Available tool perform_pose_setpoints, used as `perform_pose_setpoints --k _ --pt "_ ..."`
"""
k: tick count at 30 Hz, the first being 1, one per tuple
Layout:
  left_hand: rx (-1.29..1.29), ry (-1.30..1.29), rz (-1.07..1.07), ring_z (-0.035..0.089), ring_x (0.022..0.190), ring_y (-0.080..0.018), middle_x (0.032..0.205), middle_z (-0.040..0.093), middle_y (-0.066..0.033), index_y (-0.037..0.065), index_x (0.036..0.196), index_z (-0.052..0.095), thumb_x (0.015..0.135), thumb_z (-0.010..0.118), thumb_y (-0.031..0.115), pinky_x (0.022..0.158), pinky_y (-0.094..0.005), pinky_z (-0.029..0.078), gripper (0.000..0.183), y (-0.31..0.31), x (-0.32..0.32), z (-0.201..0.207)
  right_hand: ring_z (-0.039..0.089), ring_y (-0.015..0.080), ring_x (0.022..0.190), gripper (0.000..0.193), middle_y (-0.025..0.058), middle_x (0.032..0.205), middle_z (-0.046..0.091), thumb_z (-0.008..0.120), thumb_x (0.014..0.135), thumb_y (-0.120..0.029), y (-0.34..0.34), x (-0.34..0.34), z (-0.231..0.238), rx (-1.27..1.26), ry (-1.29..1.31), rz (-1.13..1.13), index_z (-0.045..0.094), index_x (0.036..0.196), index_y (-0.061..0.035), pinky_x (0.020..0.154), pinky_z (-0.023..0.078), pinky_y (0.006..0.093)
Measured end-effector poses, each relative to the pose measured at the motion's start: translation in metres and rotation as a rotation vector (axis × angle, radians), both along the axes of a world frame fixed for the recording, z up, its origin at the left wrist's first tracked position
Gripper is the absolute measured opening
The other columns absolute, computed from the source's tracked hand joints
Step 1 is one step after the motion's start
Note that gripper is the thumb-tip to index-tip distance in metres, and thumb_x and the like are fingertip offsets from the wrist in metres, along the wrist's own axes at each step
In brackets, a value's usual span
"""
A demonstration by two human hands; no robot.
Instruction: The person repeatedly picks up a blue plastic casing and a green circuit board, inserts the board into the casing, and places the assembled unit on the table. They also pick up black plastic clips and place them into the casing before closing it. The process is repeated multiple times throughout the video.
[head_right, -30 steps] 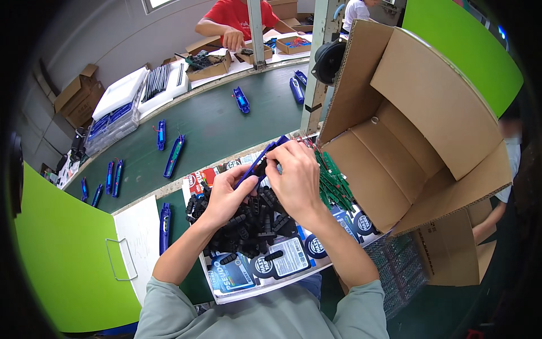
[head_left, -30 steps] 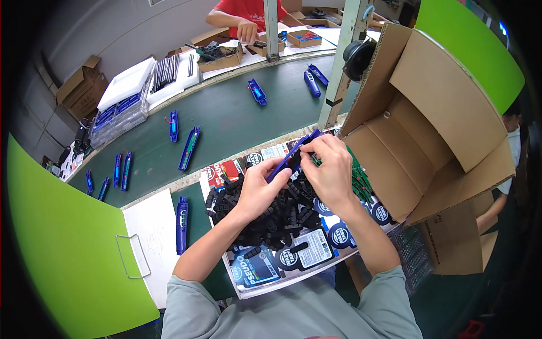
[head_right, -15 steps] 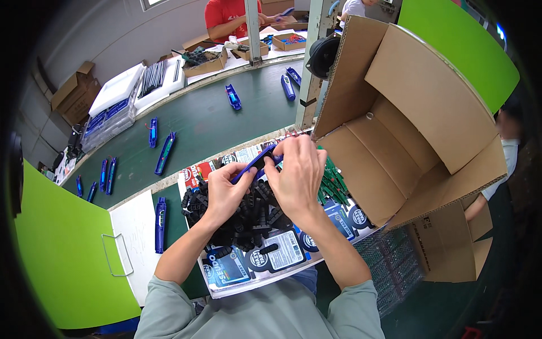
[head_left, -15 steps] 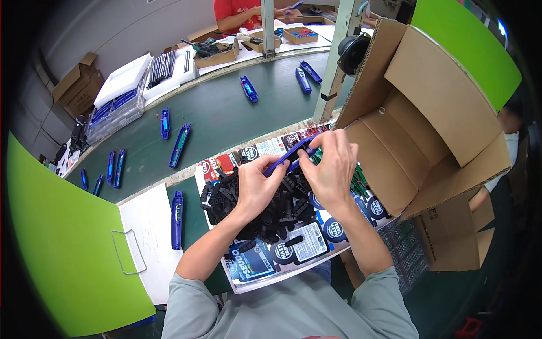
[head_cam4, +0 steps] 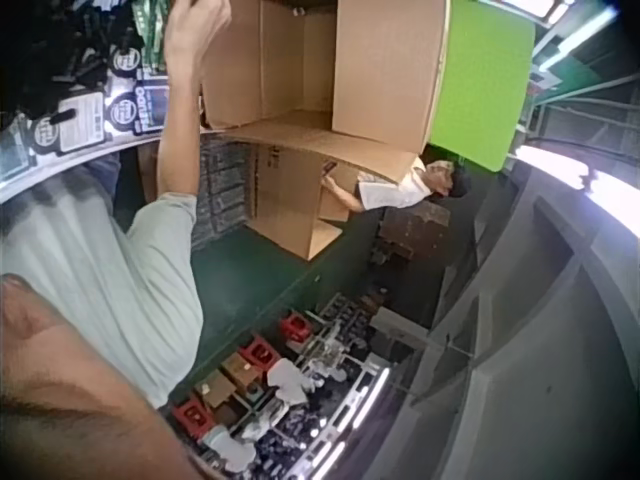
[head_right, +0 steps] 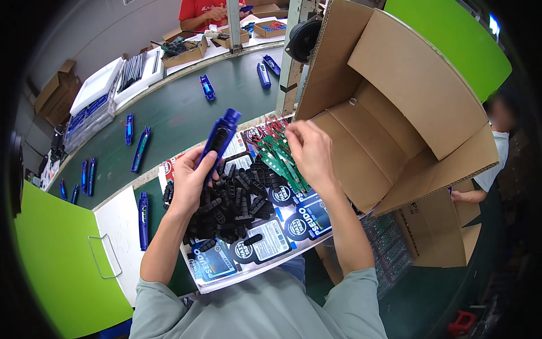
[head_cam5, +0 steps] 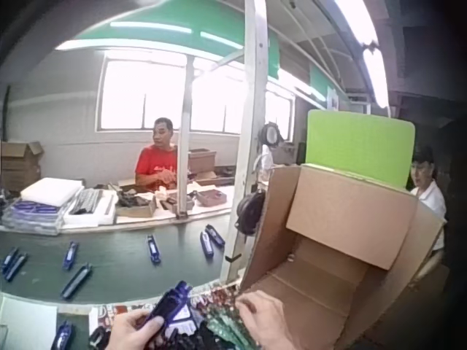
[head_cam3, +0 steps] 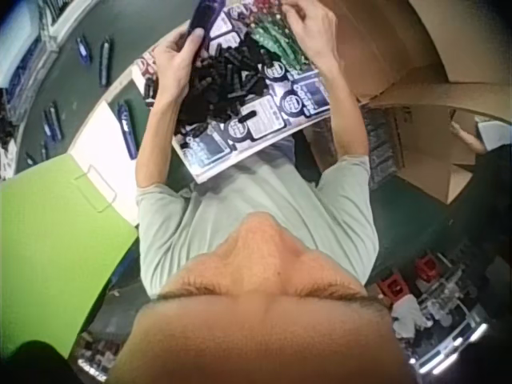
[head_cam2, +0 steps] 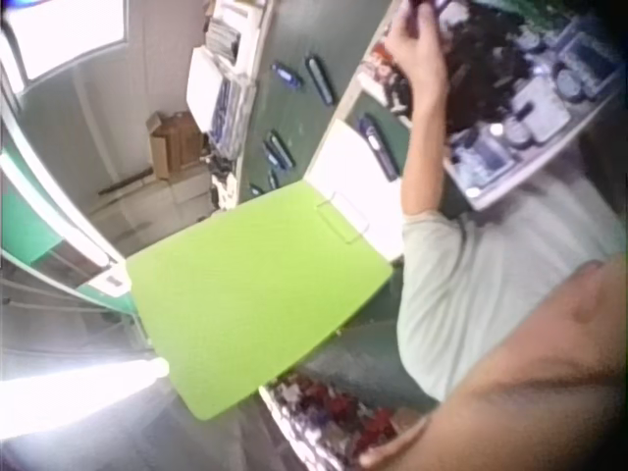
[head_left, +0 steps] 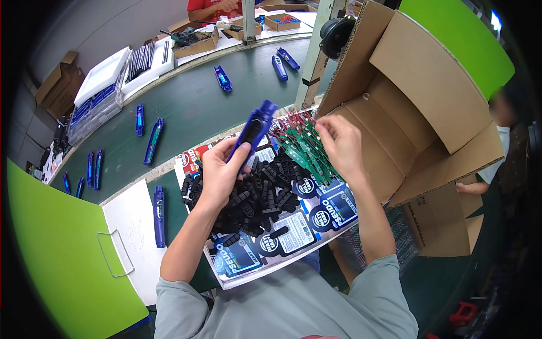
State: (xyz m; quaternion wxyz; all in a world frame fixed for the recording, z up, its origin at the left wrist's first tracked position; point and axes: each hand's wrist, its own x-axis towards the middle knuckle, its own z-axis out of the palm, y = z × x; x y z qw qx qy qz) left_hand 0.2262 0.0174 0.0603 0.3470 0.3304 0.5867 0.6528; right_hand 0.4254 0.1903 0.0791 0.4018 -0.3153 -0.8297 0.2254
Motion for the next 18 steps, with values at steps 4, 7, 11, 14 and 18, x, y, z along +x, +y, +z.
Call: perform_pose_setpoints --k 4,7,11,14,18 --pt "0.046 -0.043 0.029 0.061 0.067 -0.0065 0.095 0.07 -0.0054 -0.001 0.123 0.063 0.1 0.06 0.015 0.055 -0.02 0.047 0.028 -0.01 -0.006 -0.004 0.069 0.0336 0.081 0.012 0.0167 0.09 0.07 0.07 0.088 -0.009 0.018 0.011 -0.043 -0.002 -0.257 -0.02 0.071 0.095 0.0007 0.076 0.054 0.0419" --pt "0.054 -0.045 0.038 0.061 0.068 -0.0074 0.097 0.07 -0.0062 -0.001 0.124 0.063 0.1 0.059 0.014 0.056 -0.0208 0.047 0.029 -0.016 -0.007 -0.004 0.07 0.0344 0.084 0.013 0.0167 0.092 0.07 0.07 0.087 -0.007 0.021 0.014 -0.048 -0.076 -0.262 -0.008 0.072 0.097 0.0005 0.077 0.054 0.043" --pt "0.049 -0.041 0.037 0.062 0.07 -0.0079 0.097 0.07 -0.0065 -0.001 0.122 0.063 0.1 0.059 0.013 0.057 -0.0214 0.047 0.026 -0.02 -0.006 -0.003 0.071 0.0332 0.085 0.014 0.0177 0.095 0.07 0.069 0.086 -0.005 0.029 0.024 -0.042 -0.09 -0.232 -0.058 0.072 0.098 0.0007 0.077 0.055 0.0423" --pt "0.062 -0.073 0.047 0.064 0.069 -0.0078 0.092 0.069 -0.0041 -0.002 0.125 0.062 0.1 0.061 0.012 0.056 -0.0201 0.047 0.029 -0.022 -0.008 -0.01 0.071 0.0329 0.086 0.015 0.0187 0.097 0.07 0.068 0.087 -0.005 0.033 0.04 -0.028 -0.145 -0.248 -0.132 0.071 0.099 0.0025 0.079 0.055 0.0427" --pt "0.057 -0.052 0.032 0.062 0.068 -0.0076 0.094 0.07 -0.0059 0.0 0.115 0.064 0.1 0.06 0.015 0.055 -0.0211 0.047 0.021 -0.018 -0.006 -0.01 0.072 0.0342 0.089 0.017 0.0195 0.098 0.071 0.068 0.087 -0.006 0.049 0.054 -0.042 -0.074 -0.283 -0.149 0.072 0.1 0.0039 0.082 0.055 0.0427"
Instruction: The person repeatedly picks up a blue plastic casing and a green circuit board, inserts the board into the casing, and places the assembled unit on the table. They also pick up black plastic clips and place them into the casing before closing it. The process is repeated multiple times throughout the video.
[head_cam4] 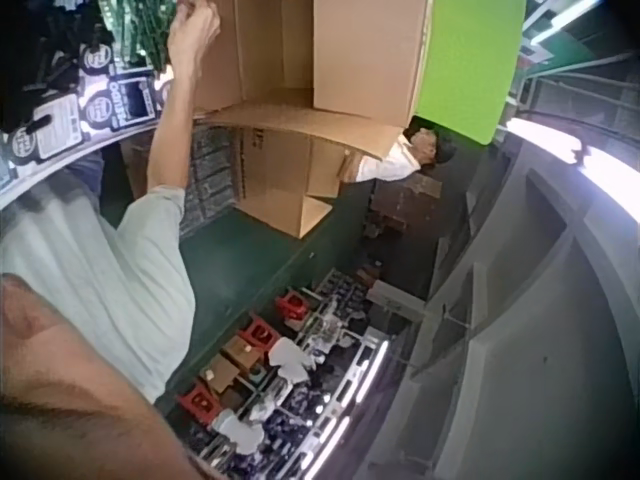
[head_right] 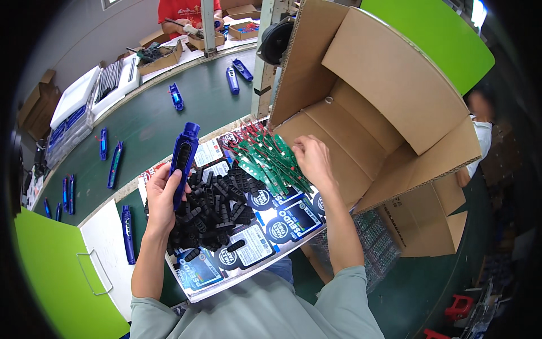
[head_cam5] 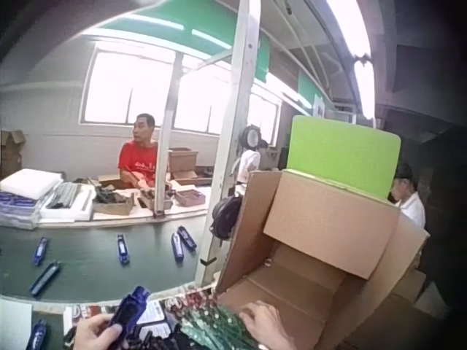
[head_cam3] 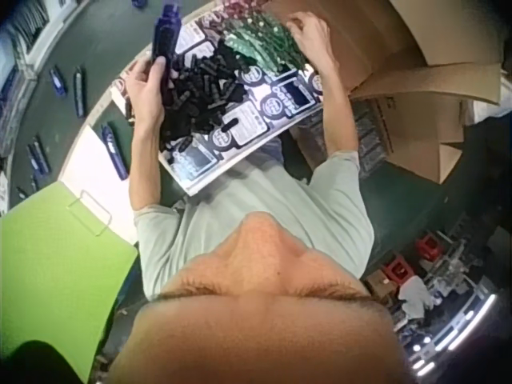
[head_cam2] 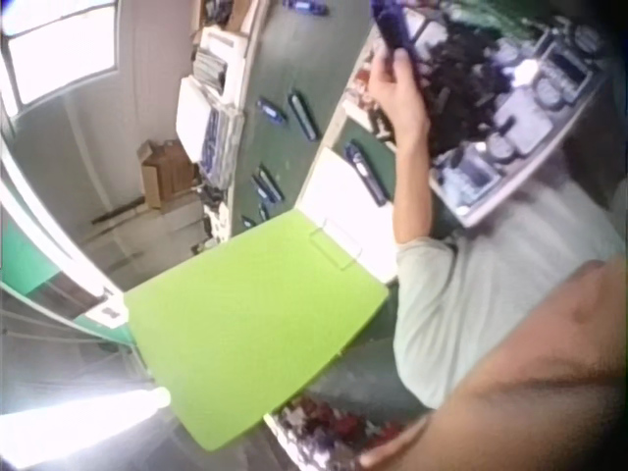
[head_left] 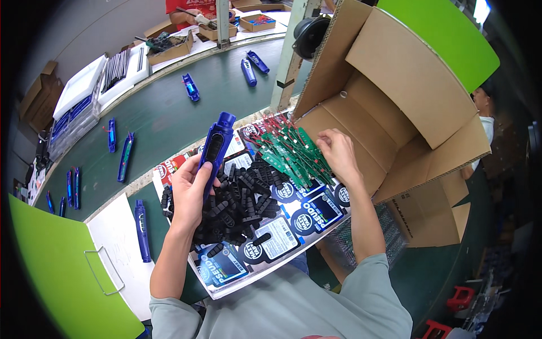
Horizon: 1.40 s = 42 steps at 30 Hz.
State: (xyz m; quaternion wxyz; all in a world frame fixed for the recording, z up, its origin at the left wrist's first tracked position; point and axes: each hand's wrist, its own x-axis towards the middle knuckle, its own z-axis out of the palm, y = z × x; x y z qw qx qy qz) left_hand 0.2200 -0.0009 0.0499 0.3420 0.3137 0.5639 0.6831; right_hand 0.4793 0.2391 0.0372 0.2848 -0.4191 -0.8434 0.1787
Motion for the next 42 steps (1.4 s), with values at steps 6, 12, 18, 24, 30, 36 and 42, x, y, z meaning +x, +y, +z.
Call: perform_pose_setpoints --k 6,12,18,24,30,36,42 --pt "0.003 -0.023 -0.018 0.063 0.068 -0.0077 0.095 0.071 -0.0074 0.0 0.115 0.064 0.1 0.061 0.016 0.055 -0.0212 0.047 0.022 0.001 0.003 0.0 0.072 0.0321 0.084 0.018 0.0196 0.095 0.072 0.07 0.086 -0.008 0.011 -0.021 -0.013 -0.094 -0.006 0.061 0.072 0.1 0.0036 0.081 0.055 0.0412" --pt "-0.012 -0.018 -0.017 0.063 0.069 -0.0076 0.096 0.071 -0.0074 -0.001 0.121 0.063 0.1 0.059 0.013 0.056 -0.0207 0.047 0.025 -0.001 0.003 -0.002 0.071 0.0228 0.079 0.014 0.0141 0.086 0.073 0.067 0.086 -0.01 0.002 -0.029 0.008 -0.382 0.006 0.021 0.071 0.093 0.0018 0.074 0.055 0.0379" --pt "-0.002 -0.019 -0.04 0.063 0.068 -0.0074 0.095 0.071 -0.0073 -0.002 0.121 0.063 0.1 0.058 0.012 0.056 -0.0203 0.048 0.026 -0.001 0.003 -0.004 0.068 0.014 0.076 0.014 0.012 0.089 0.072 0.062 0.093 -0.011 0.008 -0.018 0.0 -0.26 0.279 0.011 0.06 0.1 0.0011 0.068 0.053 0.0289" --pt "-0.007 -0.069 -0.07 0.063 0.07 -0.0076 0.097 0.07 -0.0058 -0.001 0.121 0.062 0.1 0.059 0.014 0.057 -0.0207 0.048 0.026 -0.002 0.006 -0.004 0.061 0.007 0.088 0.008 0.0025 0.092 0.064 0.061 0.099 -0.005 -0.022 -0.027 0.039 -0.491 0.658 0.291 0.054 0.102 -0.0029 0.077 0.048 0.0215" --pt "0.037 -0.088 -0.09 0.064 0.074 -0.008 0.099 0.07 -0.0039 0.0 0.119 0.064 0.101 0.061 0.015 0.063 -0.0223 0.05 0.024 0.0 0.009 -0.007 0.056 0.005 0.079 0.031 -0.0004 0.09 0.061 0.071 0.089 0.0 -0.064 -0.044 0.065 -0.474 0.635 0.439 0.058 0.118 0.0006 0.069 0.043 0.0206" --pt "0.099 -0.188 -0.086 0.065 0.078 -0.0091 0.103 0.071 -0.0062 -0.001 0.121 0.064 0.101 0.06 0.019 0.067 -0.0244 0.052 0.028 -0.002 0.014 -0.005 0.059 0.0066 0.081 0.014 0.003 0.085 0.066 0.073 0.087 -0.001 -0.091 -0.059 0.077 -0.401 0.495 0.41 0.065 0.096 0.0046 0.072 0.048 0.0224" --pt "0.181 -0.257 -0.147 0.066 0.079 -0.0109 0.106 0.07 -0.0112 -0.001 0.125 0.059 0.108 0.045 0.035 0.065 -0.0251 0.053 0.042 -0.004 0.016 -0.004 0.065 0.0105 0.082 0.028 0.0079 0.093 0.066 0.066 0.09 0.006 -0.132 -0.081 0.093 -0.494 0.794 0.51 0.055 0.116 0.0044 0.075 0.053 0.0249"
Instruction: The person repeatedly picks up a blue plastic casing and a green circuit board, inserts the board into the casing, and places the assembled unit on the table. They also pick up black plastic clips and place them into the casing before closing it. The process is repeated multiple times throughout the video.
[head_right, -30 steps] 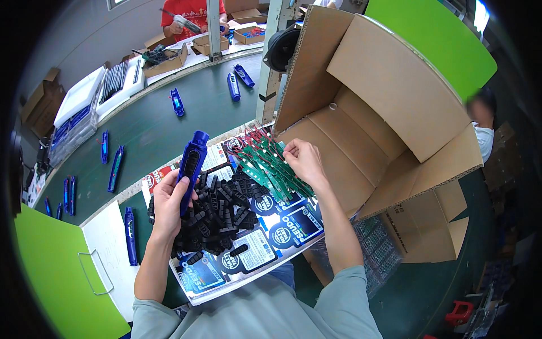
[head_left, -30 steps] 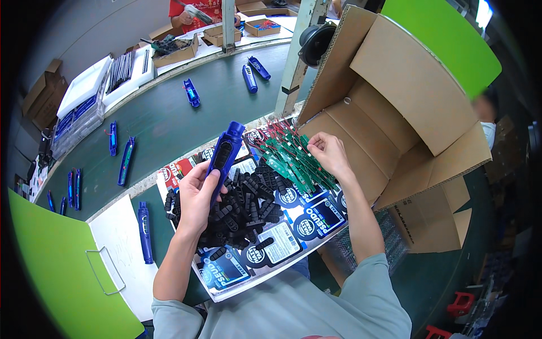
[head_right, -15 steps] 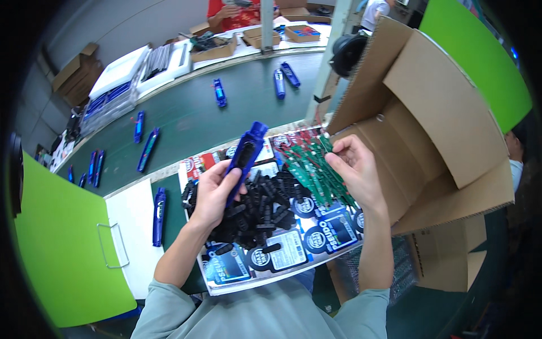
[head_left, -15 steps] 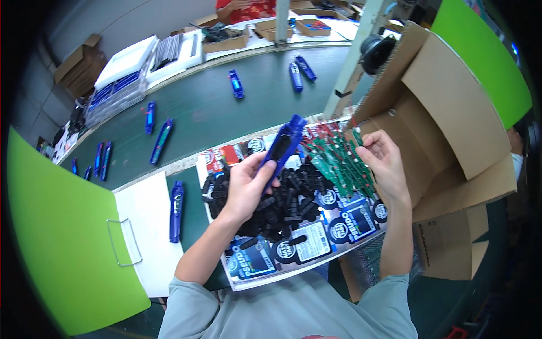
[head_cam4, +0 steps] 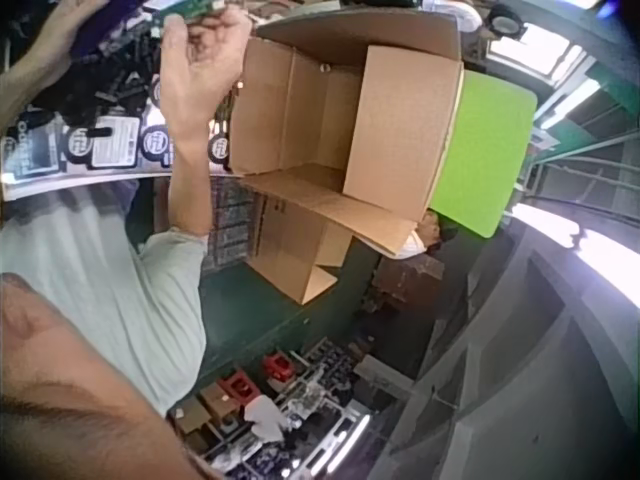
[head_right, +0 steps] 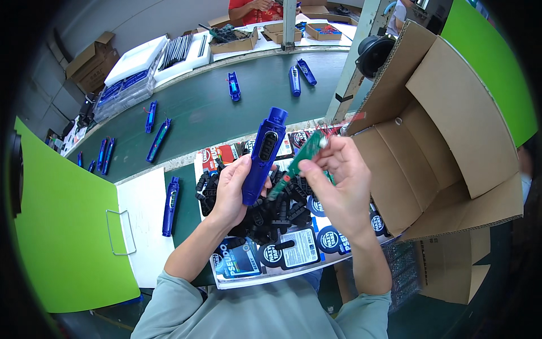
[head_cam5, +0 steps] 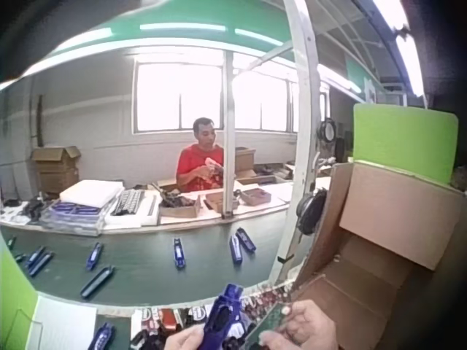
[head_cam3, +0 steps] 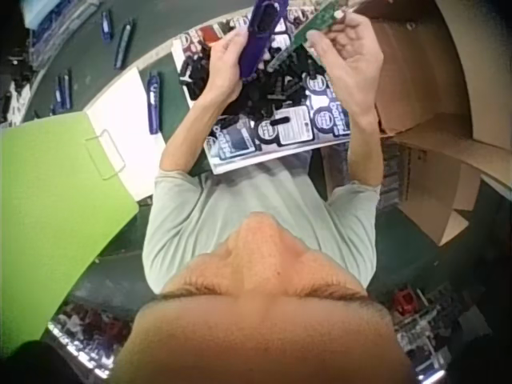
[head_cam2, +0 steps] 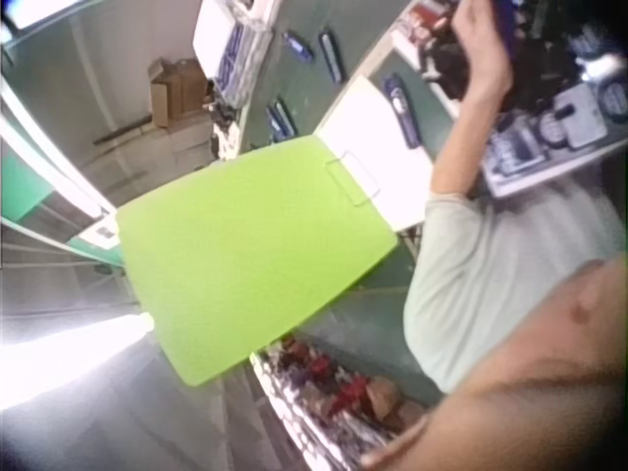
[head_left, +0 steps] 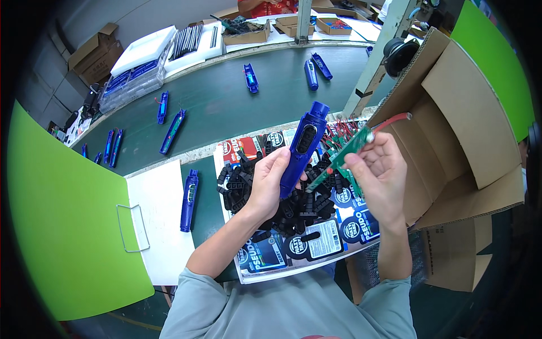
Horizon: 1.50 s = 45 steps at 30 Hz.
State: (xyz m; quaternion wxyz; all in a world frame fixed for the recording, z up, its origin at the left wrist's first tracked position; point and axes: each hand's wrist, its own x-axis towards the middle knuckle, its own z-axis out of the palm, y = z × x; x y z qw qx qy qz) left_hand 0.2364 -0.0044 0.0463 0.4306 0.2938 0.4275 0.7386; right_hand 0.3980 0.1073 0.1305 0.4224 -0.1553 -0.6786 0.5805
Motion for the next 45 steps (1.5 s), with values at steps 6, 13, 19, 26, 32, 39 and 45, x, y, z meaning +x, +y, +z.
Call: perform_pose_setpoints --k 6,13,19,26,32,39,45 --pt "0.041 -0.026 0.016 0.066 0.084 -0.0122 0.1 0.068 -0.0079 0.0 0.127 0.059 0.108 0.046 0.036 0.071 -0.0265 0.054 0.043 -0.005 0.011 0.01 0.067 0.0136 0.089 0.037 0.0108 0.101 0.066 0.062 0.094 0.004 -0.014 -0.015 -0.008 0.11 0.014 0.008 0.05 0.129 0.0054 0.08 0.055 0.027" --pt "0.055 -0.005 -0.008 0.065 0.086 -0.0125 0.103 0.068 -0.0077 0.0 0.135 0.056 0.107 0.048 0.038 0.074 -0.0274 0.053 0.048 -0.009 0.01 0.01 0.069 0.0133 0.083 0.03 0.0109 0.094 0.068 0.062 0.096 0.001 -0.011 -0.016 -0.01 0.105 0.017 0.026 0.055 0.125 0.0059 0.074 0.055 0.026" --pt "0.073 0.006 -0.03 0.063 0.085 -0.0089 0.103 0.069 -0.0055 0.0 0.141 0.054 0.108 0.048 0.036 0.075 -0.0249 0.052 0.049 -0.008 0.012 0.008 0.071 0.0138 0.078 0.023 0.0096 0.092 0.07 0.063 0.097 0.001 -0.015 -0.018 -0.015 0.167 -0.029 -0.019 0.062 0.119 0.0066 0.069 0.055 0.0249" --pt "0.063 -0.003 -0.026 0.063 0.085 -0.0073 0.103 0.069 -0.0036 0.001 0.141 0.055 0.108 0.047 0.035 0.075 -0.0236 0.052 0.048 -0.007 0.014 0.01 0.073 0.0154 0.076 0.016 0.0122 0.099 0.071 0.065 0.094 0.002 -0.016 -0.022 -0.023 0.236 -0.022 -0.073 0.066 0.109 0.0082 0.066 0.056 0.0251" --pt "0.055 -0.009 -0.033 0.063 0.086 -0.0075 0.104 0.069 -0.0036 0.002 0.142 0.055 0.108 0.047 0.035 0.076 -0.0241 0.052 0.047 -0.005 0.013 0.01 0.073 0.0141 0.073 0.016 0.0122 0.099 0.071 0.065 0.093 0.002 -0.015 -0.02 -0.015 0.223 -0.078 -0.038 0.067 0.108 0.0076 0.065 0.057 0.0252" --pt "0.047 -0.016 -0.016 0.063 0.086 -0.0074 0.103 0.069 -0.0039 0.002 0.141 0.056 0.108 0.048 0.033 0.075 -0.0236 0.051 0.045 -0.001 0.018 0.013 0.071 0.0138 0.072 0.023 0.0095 0.088 0.071 0.069 0.091 0.001 -0.013 -0.022 -0.009 0.335 -0.104 -0.119 0.068 0.114 0.0029 0.064 0.055 0.0266" --pt "0.065 0.004 -0.023 0.064 0.083 -0.0074 0.098 0.069 -0.0043 0.0 0.139 0.056 0.108 0.05 0.031 0.072 -0.0233 0.051 0.044 0.002 0.022 0.005 0.059 0.0171 0.07 0.035 0.0085 0.094 0.059 0.076 0.081 0.002 -0.01 -0.029 -0.018 0.713 -0.097 -0.393 0.069 0.116 -0.0012 0.062 0.05 0.0306"
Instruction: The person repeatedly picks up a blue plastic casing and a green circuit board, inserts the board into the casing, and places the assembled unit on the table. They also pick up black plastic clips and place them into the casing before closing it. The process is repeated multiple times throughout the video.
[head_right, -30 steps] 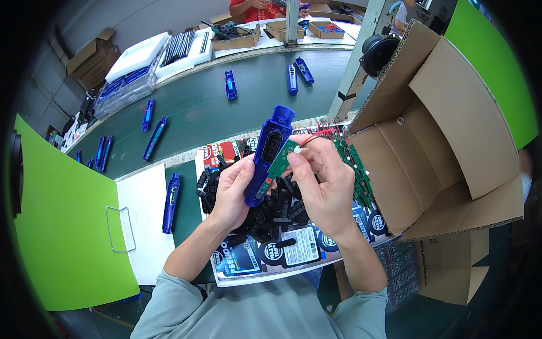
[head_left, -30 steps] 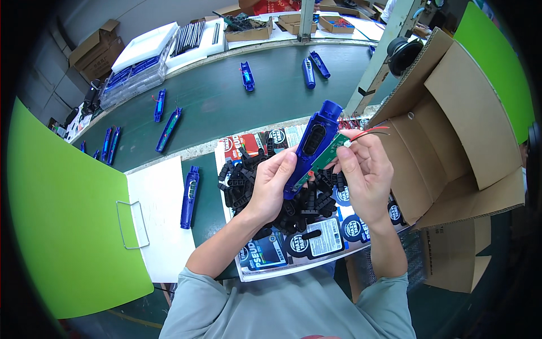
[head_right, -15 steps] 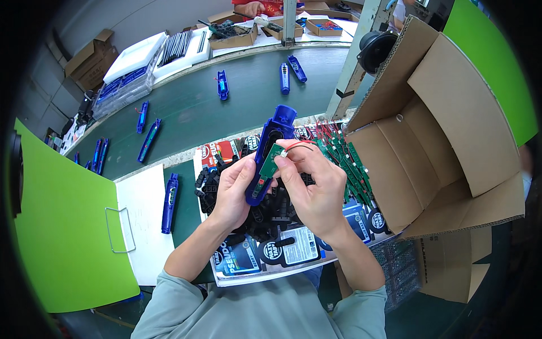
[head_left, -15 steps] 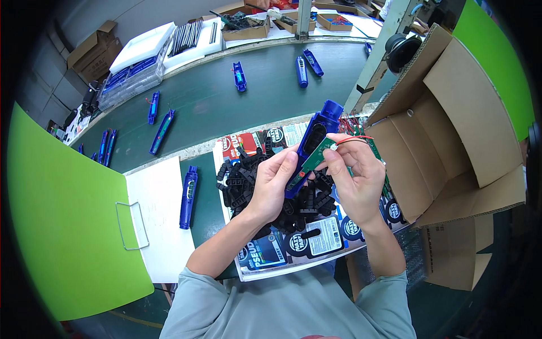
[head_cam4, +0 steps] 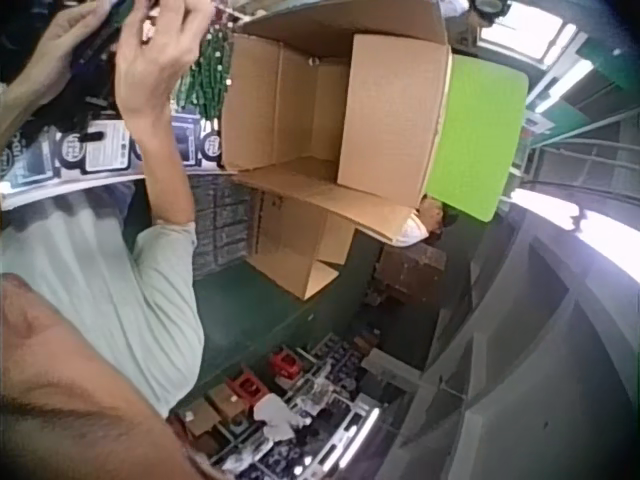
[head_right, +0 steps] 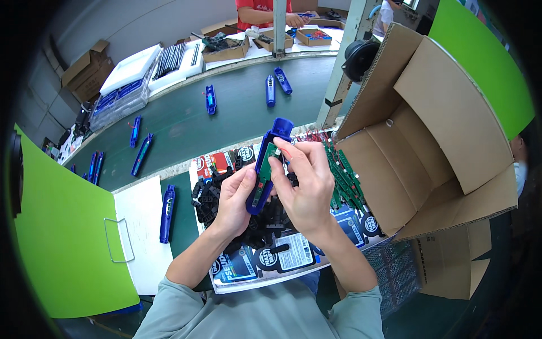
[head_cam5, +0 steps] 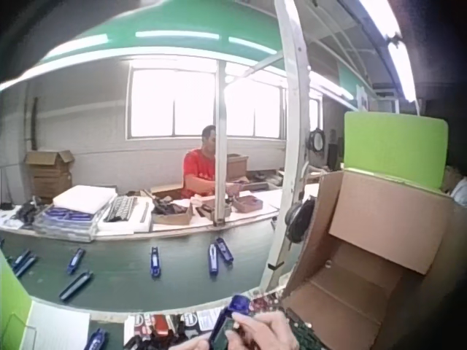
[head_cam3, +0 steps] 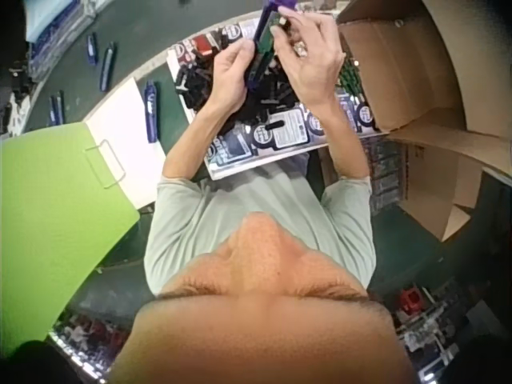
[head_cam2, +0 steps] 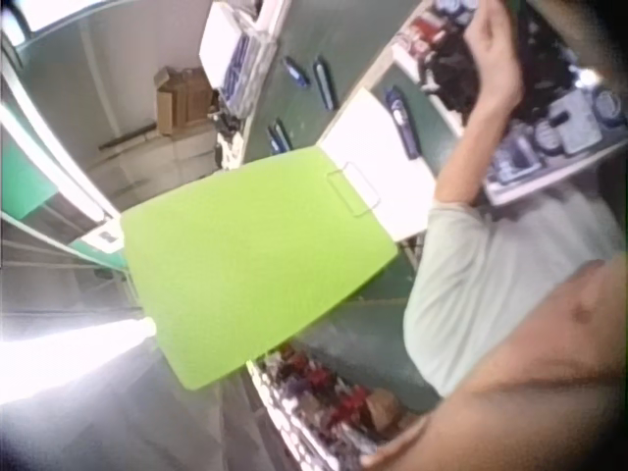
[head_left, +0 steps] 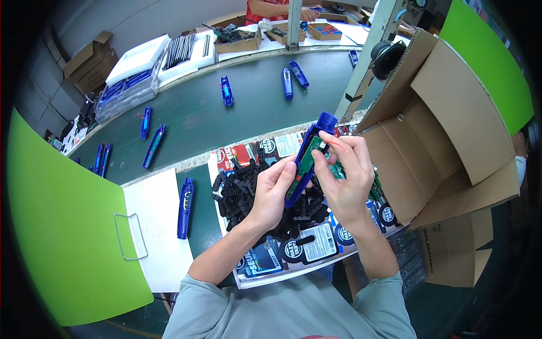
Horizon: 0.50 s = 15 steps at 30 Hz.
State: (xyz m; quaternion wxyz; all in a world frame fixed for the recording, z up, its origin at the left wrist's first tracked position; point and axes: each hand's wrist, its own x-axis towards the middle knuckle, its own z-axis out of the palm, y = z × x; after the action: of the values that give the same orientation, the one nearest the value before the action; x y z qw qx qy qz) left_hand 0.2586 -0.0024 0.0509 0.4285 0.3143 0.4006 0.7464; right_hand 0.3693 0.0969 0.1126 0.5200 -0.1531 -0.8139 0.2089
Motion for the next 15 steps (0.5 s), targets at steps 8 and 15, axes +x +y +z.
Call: perform_pose_setpoints --k 8,15 --pt "-0.056 0.089 0.121 0.062 0.073 -0.0056 0.092 0.068 -0.002 -0.001 0.125 0.063 0.101 0.06 0.014 0.06 -0.0205 0.048 0.028 0.003 0.012 0.006 0.056 0.0107 0.074 0.056 0.0055 0.095 0.057 0.077 0.079 0.0 0.007 -0.009 -0.015 -0.324 0.12 0.005 0.051 0.128 -0.0015 0.066 0.045 0.029" --pt "-0.083 0.178 0.205 0.061 0.069 -0.005 0.09 0.068 -0.0012 -0.002 0.128 0.063 0.102 0.059 0.014 0.056 -0.0195 0.047 0.031 0.002 0.008 0.004 0.058 0.0044 0.07 0.037 0.0045 0.091 0.066 0.074 0.084 -0.001 0.011 -0.019 -0.014 -0.665 0.076 0.199 0.057 0.116 0.0032 0.057 0.044 0.0228"
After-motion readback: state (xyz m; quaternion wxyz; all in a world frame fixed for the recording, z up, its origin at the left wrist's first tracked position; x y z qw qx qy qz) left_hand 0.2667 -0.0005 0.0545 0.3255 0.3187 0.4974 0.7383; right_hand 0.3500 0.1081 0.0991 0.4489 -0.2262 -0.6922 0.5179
